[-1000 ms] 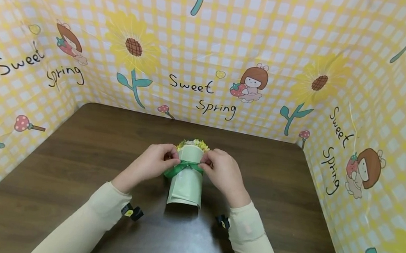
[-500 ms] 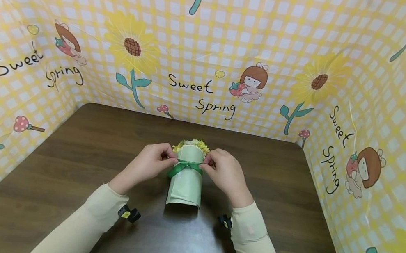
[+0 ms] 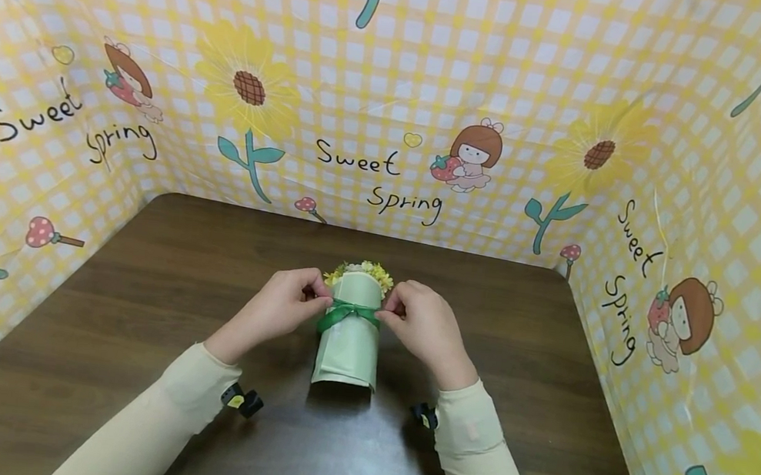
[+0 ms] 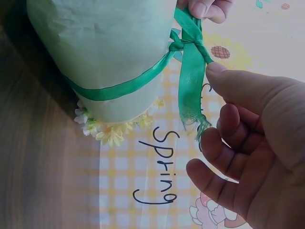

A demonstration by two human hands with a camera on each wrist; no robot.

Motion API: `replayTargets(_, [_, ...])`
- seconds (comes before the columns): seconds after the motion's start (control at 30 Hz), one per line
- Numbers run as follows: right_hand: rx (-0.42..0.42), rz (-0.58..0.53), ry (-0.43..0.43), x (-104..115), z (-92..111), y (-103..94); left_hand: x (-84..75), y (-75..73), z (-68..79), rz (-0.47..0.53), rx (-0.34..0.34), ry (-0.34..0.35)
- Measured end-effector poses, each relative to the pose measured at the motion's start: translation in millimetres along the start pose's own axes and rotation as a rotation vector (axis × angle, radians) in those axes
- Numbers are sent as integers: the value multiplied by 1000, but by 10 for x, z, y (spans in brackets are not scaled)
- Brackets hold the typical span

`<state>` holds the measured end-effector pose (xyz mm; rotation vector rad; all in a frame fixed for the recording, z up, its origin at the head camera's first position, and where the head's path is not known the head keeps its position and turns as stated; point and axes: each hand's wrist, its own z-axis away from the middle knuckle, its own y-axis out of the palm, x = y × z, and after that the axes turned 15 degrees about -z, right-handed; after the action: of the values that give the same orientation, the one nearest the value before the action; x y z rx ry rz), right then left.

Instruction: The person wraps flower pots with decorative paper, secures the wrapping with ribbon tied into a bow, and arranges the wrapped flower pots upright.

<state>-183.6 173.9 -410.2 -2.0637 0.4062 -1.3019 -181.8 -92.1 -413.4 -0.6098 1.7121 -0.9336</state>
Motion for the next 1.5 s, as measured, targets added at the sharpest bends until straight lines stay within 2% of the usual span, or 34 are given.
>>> replayTargets(0.97, [1, 9, 35, -45, 19, -38, 53, -12, 10, -15, -17, 0])
replayTargets(1.5, [5, 1, 30, -92, 44, -62, 52, -46, 16, -16, 8, -2])
